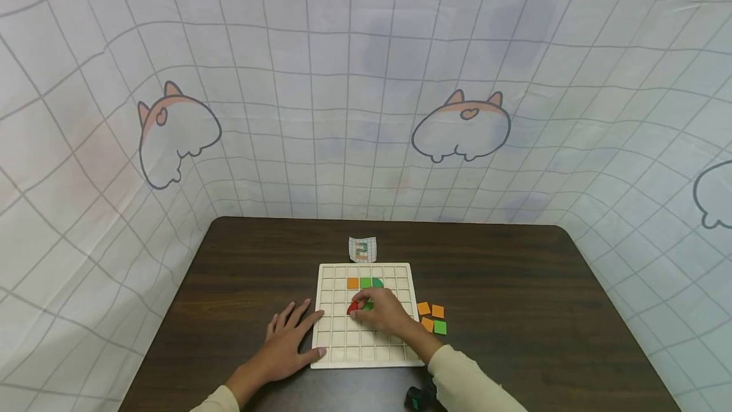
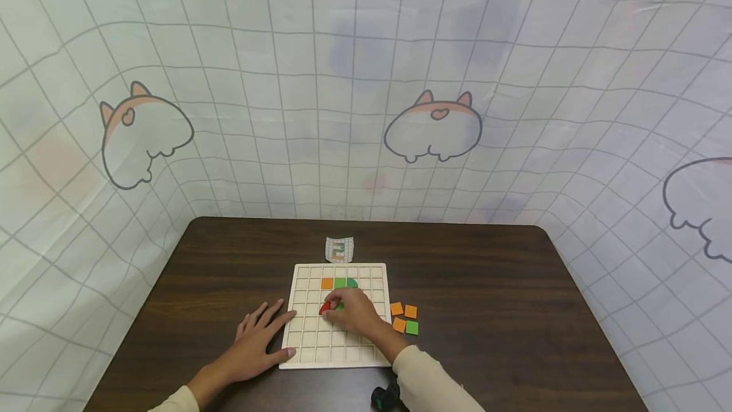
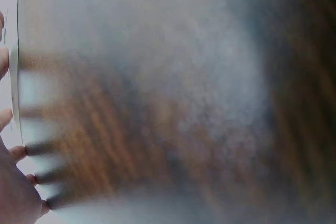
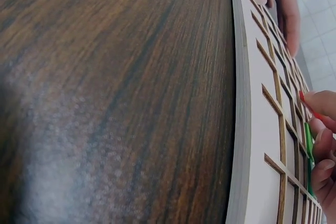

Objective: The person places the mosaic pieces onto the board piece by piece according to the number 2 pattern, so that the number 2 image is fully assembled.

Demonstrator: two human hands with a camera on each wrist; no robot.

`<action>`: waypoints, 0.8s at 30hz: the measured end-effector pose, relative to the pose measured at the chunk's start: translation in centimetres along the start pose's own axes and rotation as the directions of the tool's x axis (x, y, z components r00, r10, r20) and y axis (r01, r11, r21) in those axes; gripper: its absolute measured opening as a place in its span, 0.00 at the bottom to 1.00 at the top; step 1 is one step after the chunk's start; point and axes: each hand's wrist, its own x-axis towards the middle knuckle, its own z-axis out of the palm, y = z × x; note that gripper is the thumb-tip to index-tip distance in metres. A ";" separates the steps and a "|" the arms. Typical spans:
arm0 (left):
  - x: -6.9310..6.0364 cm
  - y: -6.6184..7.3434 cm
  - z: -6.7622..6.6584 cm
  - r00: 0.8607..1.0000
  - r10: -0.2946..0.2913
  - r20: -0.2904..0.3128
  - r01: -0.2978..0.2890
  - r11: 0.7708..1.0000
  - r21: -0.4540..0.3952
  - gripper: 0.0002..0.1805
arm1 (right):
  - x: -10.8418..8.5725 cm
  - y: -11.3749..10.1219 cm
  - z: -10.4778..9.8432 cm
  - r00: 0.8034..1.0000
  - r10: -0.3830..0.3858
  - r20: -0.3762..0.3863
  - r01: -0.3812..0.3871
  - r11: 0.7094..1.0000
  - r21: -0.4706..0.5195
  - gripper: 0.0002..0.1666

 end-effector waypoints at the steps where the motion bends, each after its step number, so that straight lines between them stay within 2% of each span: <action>1: 0.0 0.0 0.0 1.000 0.000 0.000 0.000 1.000 -0.002 0.41 | 0.0 0.0 0.0 1.000 -0.001 -0.002 0.001 1.000 -0.009 0.13; 11: 0.0 0.0 0.0 1.000 0.004 -0.003 -0.004 1.000 -0.005 0.41 | -0.1 0.0 -0.2 0.998 -0.054 -0.028 0.051 0.996 -0.077 0.14; 24: 0.0 0.1 0.0 1.000 -0.005 0.000 0.005 1.000 -0.011 0.41 | 0.0 0.1 0.0 0.997 -0.060 -0.043 0.055 0.993 -0.103 0.08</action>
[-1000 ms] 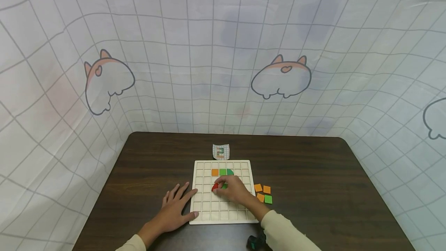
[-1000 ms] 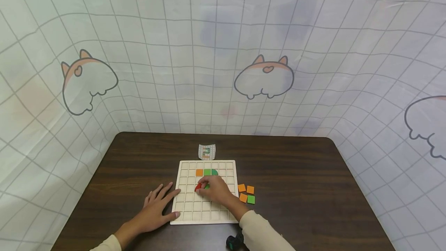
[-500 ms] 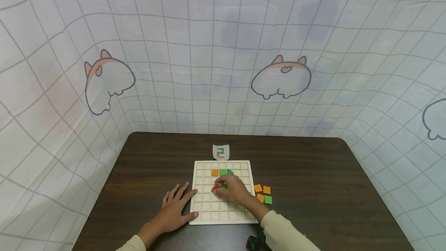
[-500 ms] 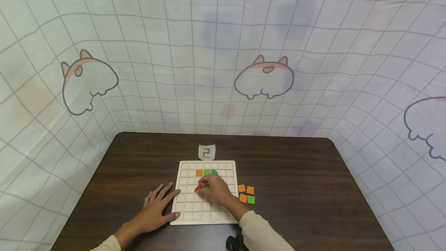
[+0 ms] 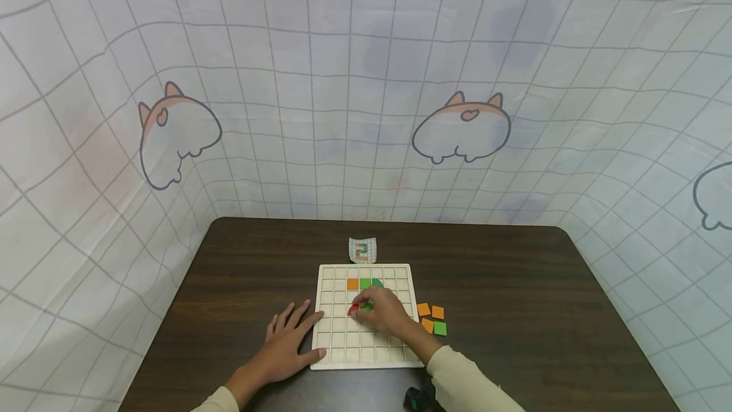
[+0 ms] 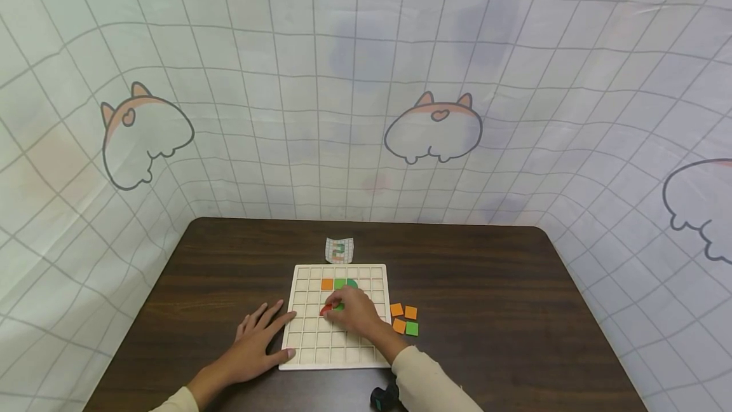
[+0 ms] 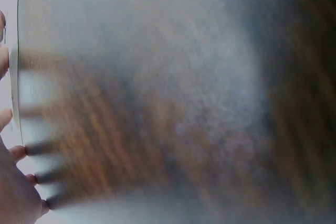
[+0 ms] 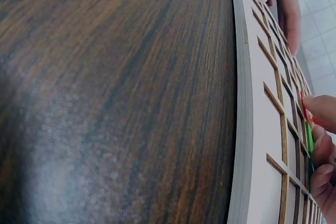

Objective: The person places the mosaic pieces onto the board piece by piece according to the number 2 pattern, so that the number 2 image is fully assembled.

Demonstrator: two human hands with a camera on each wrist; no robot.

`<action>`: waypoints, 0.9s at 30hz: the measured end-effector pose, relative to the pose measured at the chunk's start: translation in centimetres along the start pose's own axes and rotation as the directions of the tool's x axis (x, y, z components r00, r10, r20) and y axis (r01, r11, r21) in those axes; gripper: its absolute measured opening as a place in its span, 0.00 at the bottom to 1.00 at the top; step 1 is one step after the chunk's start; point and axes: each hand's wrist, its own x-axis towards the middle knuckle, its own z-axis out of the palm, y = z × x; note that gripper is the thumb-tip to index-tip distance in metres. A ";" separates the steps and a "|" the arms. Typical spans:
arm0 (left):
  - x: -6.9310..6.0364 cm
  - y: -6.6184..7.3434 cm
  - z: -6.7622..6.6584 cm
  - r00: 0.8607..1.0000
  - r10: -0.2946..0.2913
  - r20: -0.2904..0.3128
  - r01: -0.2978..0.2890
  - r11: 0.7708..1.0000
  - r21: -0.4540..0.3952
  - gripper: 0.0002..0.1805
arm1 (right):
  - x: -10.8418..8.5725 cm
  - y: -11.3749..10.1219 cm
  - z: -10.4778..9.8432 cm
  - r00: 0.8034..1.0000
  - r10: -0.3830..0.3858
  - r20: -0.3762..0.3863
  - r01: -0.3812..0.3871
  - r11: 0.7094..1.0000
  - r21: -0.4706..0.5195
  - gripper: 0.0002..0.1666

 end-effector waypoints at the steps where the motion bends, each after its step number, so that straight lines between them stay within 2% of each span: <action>1: 0.0 0.0 0.0 1.000 0.000 0.000 0.000 1.000 -0.001 0.41 | 0.0 0.0 0.0 1.000 0.003 -0.001 -0.003 1.000 -0.003 0.08; 18: 0.1 -0.1 -0.1 1.000 0.005 -0.002 -0.005 1.000 -0.003 0.41 | 0.3 -0.3 0.1 1.000 0.027 -0.008 -0.027 1.000 -0.013 0.08; 27: 0.1 -0.3 0.0 1.000 0.008 -0.002 -0.008 1.000 0.001 0.41 | -0.6 0.6 -1.0 0.999 -0.049 -0.002 0.049 0.997 0.066 0.11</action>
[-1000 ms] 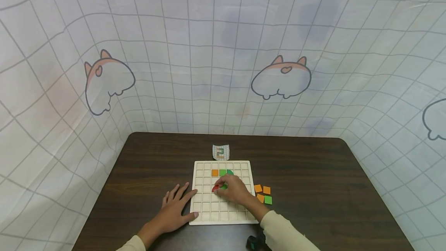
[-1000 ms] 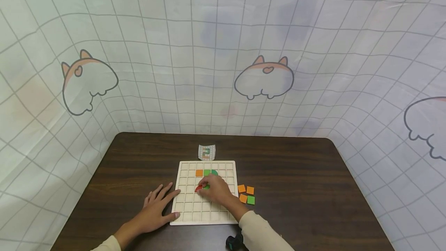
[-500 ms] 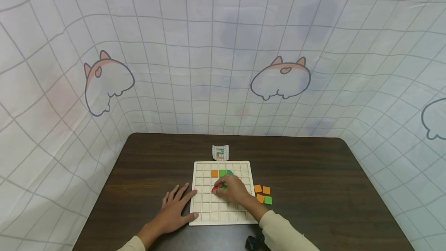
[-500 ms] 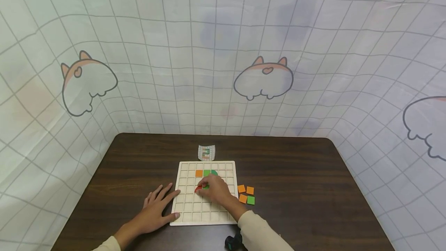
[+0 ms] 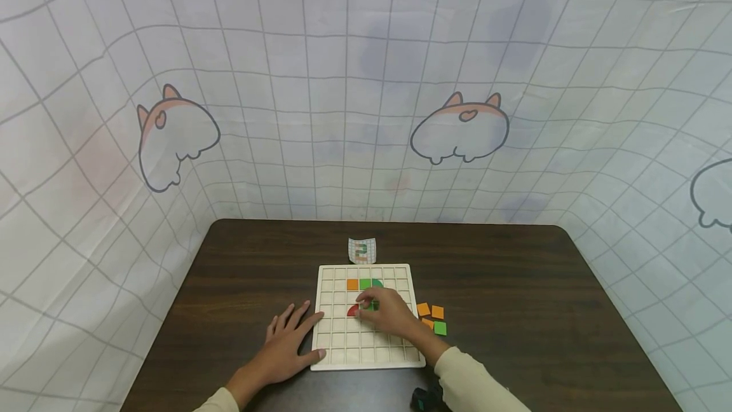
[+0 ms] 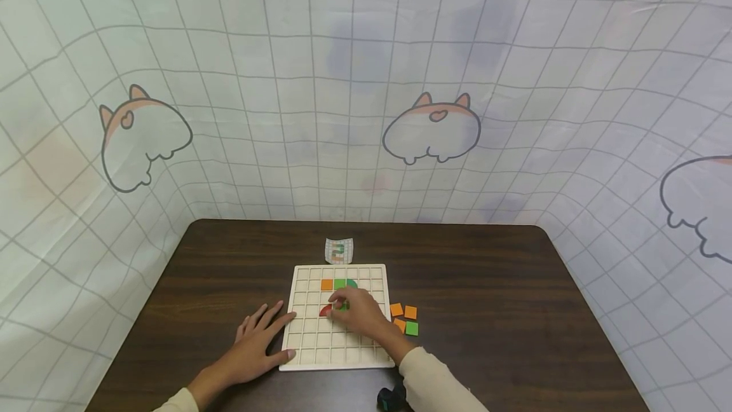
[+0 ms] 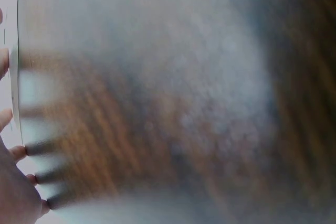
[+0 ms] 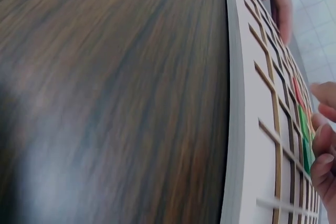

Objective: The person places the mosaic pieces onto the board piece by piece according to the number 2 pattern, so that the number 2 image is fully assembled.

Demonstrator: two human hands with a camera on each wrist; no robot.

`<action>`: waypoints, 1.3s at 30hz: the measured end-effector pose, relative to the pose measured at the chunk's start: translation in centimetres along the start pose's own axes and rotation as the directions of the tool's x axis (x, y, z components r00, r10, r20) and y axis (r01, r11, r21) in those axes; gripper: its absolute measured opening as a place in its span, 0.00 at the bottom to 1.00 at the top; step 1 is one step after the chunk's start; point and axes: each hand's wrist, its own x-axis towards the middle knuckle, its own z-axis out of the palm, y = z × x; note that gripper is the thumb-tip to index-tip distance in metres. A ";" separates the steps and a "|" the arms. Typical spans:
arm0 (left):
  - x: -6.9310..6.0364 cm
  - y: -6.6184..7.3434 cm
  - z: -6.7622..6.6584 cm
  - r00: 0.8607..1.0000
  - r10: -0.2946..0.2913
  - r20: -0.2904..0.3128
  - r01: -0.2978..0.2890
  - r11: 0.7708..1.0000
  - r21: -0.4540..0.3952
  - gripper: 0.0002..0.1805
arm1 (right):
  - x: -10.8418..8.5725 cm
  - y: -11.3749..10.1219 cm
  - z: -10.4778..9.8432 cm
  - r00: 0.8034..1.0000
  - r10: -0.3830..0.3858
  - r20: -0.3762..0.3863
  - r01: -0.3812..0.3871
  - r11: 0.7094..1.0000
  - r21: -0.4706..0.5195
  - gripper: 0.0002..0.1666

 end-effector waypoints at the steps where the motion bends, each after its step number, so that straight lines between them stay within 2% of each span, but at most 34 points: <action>1: 0.0 0.0 0.0 1.000 0.001 -0.001 -0.001 1.000 0.000 0.41 | -0.2 0.2 -0.2 1.000 -0.009 -0.001 0.009 1.000 0.010 0.11; 6: 0.0 -0.1 0.2 1.000 0.003 0.001 -0.003 1.000 -0.004 0.41 | -1.2 1.5 -1.6 1.000 0.001 0.004 -0.002 0.996 0.090 0.12; 13: 0.0 -0.1 0.1 1.000 0.005 0.003 -0.005 1.000 -0.011 0.41 | -3.0 3.0 -3.9 0.998 0.070 -0.001 -0.068 0.981 0.183 0.11; 23: -0.1 0.0 0.0 1.000 0.012 0.004 -0.012 1.000 -0.019 0.41 | -6.1 5.4 -6.8 0.997 0.061 -0.044 -0.054 0.987 0.149 0.11; 34: 0.0 -0.2 0.1 1.000 0.015 -0.001 -0.015 1.000 -0.009 0.41 | -9.3 7.6 -8.6 0.994 0.105 -0.043 -0.099 0.987 0.128 0.14; 39: 0.0 -0.3 0.1 1.000 0.019 -0.002 -0.019 1.000 -0.015 0.41 | -10.2 8.2 -9.0 0.988 0.145 -0.047 -0.142 0.988 0.060 0.15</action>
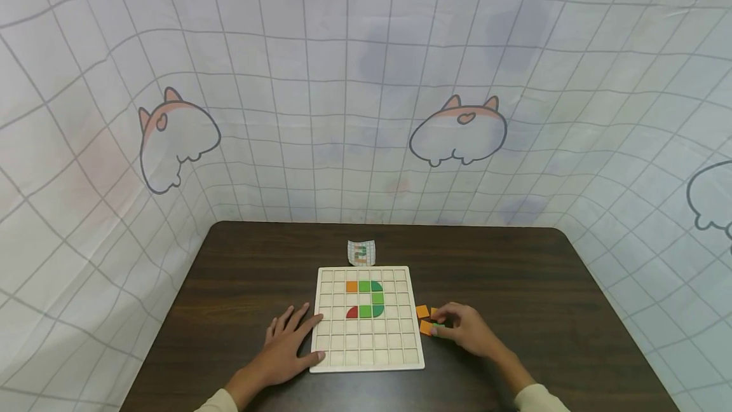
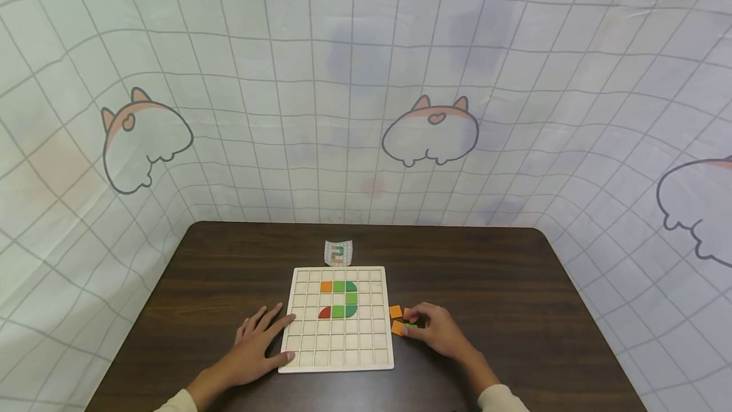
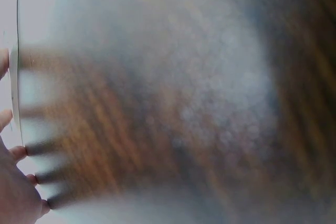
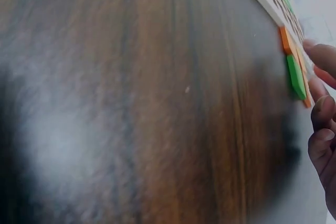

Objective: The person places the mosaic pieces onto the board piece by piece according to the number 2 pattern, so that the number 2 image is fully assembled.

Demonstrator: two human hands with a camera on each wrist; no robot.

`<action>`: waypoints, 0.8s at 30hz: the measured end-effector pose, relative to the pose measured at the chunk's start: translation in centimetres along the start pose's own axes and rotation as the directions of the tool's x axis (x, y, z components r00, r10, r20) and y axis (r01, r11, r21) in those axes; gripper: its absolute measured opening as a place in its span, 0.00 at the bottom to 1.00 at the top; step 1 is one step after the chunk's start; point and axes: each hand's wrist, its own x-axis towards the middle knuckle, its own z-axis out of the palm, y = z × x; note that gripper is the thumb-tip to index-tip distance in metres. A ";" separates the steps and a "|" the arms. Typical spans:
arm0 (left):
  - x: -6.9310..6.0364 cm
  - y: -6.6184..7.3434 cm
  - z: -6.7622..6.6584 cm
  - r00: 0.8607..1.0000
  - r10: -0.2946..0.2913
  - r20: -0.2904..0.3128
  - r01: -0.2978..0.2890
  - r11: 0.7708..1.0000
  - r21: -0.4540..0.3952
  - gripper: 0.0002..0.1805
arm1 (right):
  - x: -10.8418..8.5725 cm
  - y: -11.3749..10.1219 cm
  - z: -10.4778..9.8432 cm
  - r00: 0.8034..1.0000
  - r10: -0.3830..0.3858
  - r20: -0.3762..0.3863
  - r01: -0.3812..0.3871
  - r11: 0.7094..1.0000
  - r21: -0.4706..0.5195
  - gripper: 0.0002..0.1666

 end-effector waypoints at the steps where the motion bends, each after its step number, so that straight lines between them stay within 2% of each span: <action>1: 0.0 0.0 0.0 1.000 -0.001 0.001 0.001 1.000 0.002 0.41 | -0.1 0.1 0.0 1.000 0.015 0.000 -0.015 1.000 -0.010 0.16; 5: 0.0 -0.1 0.0 1.000 0.000 -0.002 0.000 1.000 0.007 0.41 | -0.3 0.5 0.0 0.999 0.054 0.000 -0.054 0.998 -0.043 0.16; 11: 0.0 0.0 0.0 1.000 -0.001 -0.002 0.001 1.000 0.005 0.41 | -0.6 0.6 0.0 0.999 0.033 -0.017 -0.033 0.998 -0.044 0.16; 18: -0.1 0.2 -0.1 1.000 0.004 -0.009 -0.004 1.000 -0.008 0.41 | -0.6 0.9 -0.3 1.000 0.030 0.003 -0.030 0.997 -0.075 0.16; 24: -0.1 0.2 -0.1 1.000 0.003 -0.012 -0.004 1.000 -0.006 0.41 | -0.7 1.0 -0.5 1.000 0.004 0.000 -0.004 0.998 -0.059 0.17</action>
